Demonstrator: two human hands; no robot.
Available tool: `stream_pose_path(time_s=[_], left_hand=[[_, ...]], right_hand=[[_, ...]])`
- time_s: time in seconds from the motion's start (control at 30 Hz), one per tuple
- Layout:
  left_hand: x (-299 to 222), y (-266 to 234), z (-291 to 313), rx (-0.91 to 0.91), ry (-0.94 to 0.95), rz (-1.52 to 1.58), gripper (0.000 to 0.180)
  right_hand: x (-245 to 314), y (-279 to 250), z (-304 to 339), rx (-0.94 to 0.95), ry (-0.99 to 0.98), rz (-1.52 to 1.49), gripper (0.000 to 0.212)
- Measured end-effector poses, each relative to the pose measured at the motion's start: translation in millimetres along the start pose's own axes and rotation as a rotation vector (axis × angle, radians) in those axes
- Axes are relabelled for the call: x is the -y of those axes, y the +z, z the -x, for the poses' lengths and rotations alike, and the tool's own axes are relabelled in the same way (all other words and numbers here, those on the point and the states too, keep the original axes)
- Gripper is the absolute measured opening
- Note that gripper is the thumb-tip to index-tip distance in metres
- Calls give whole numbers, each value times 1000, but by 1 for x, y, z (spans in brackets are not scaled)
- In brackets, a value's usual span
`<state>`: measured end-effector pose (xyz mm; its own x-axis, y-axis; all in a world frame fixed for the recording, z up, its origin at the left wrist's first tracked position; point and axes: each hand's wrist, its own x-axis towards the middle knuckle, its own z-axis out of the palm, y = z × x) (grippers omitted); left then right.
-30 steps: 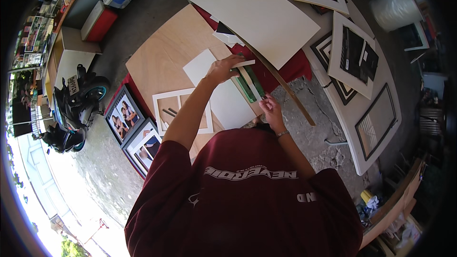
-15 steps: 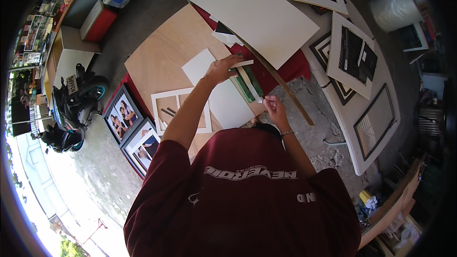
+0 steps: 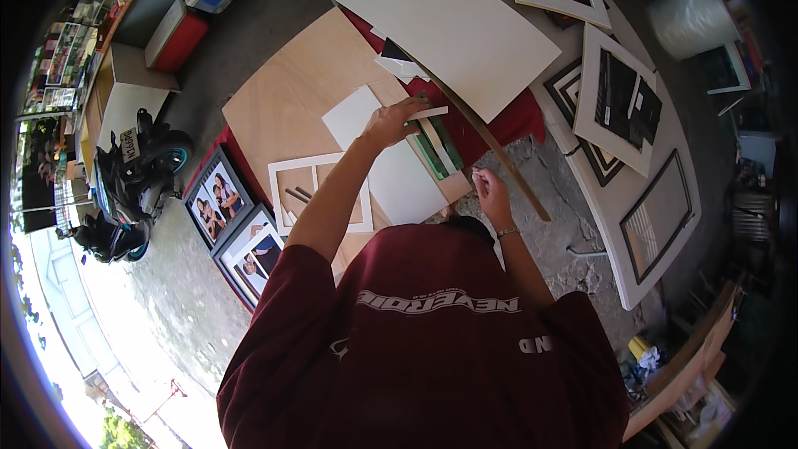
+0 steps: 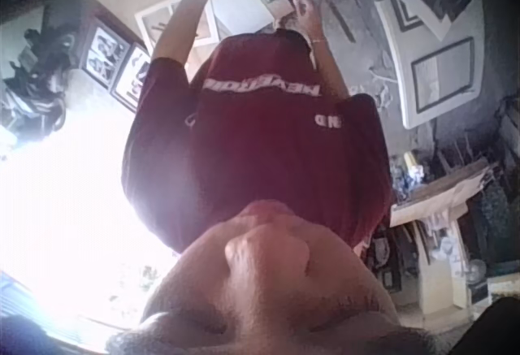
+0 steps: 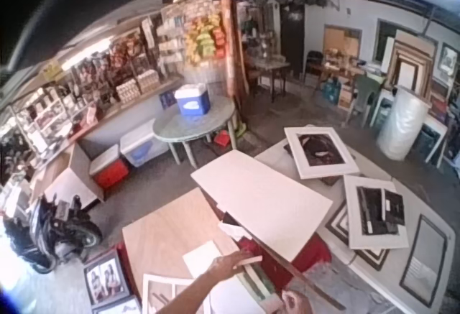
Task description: The person retrieves a roll of tape and a tape dispenser, then walks to a table with picture frames and foam board. They apply black tape strips to the edges of a white frame, trim excess with a utility knife, and continue taping other frame sections.
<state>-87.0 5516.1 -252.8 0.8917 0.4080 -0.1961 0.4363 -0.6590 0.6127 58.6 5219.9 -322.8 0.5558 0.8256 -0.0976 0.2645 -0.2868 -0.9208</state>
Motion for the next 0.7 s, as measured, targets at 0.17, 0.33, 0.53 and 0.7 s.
stream_pose_path(time_s=[0.17, 0.33, 0.53, 0.7], left_hand=[[-10, 3, 13, -231, -100, 171, 54], [-14, 30, 50, -423, -539, 676, 43], [11, 87, 96, -541, -766, 1089, 64], [30, 123, 104, -646, -785, 1383, 52]], right_hand=[[17, -19, 12, -68, 401, -358, 32], [-4, -25, 26, -153, 438, -360, 28], [-8, -34, 27, -246, 544, -437, 31], [-28, -49, 17, -76, 619, -214, 35]])
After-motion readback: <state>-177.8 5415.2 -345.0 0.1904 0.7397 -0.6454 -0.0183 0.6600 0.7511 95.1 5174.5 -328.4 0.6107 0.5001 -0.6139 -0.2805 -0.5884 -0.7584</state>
